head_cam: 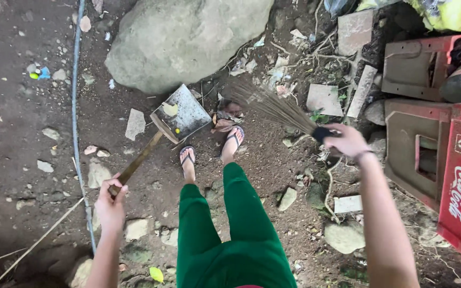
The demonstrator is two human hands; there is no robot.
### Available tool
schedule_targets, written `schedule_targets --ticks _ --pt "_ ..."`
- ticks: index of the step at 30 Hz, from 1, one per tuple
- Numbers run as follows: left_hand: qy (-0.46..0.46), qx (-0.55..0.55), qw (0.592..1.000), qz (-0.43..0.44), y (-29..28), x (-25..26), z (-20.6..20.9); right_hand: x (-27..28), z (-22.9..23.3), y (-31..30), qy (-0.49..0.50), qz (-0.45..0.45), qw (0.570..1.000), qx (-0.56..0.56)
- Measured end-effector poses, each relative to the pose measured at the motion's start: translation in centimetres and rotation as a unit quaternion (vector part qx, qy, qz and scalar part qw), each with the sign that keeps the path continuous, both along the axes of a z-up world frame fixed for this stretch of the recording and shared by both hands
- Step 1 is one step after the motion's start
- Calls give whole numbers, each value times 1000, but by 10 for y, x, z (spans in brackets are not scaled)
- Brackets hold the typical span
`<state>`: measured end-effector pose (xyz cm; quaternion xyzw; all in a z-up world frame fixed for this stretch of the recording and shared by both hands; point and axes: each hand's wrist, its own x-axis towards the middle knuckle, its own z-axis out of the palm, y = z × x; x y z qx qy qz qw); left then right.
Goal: Sweeping leaves and debris into a dustpan and dumping it into a waste bin in an outdoor setting.
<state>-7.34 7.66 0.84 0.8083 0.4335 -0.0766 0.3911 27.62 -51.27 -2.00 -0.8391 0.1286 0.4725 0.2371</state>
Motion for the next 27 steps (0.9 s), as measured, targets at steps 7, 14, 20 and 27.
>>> schedule_targets --ticks 7,14,20,27 --pt "-91 -24 995 -20 41 -44 -10 -24 -32 10 -17 -216 973 81" --pt "-89 -20 996 -21 93 -77 -16 -248 -228 126 -120 -248 960 43" --pt "-91 4 992 -86 158 -111 -33 -355 -179 126 -105 -357 921 115" --pt "-45 30 988 -141 198 -140 -45 -373 -92 101 -126 -552 794 219"
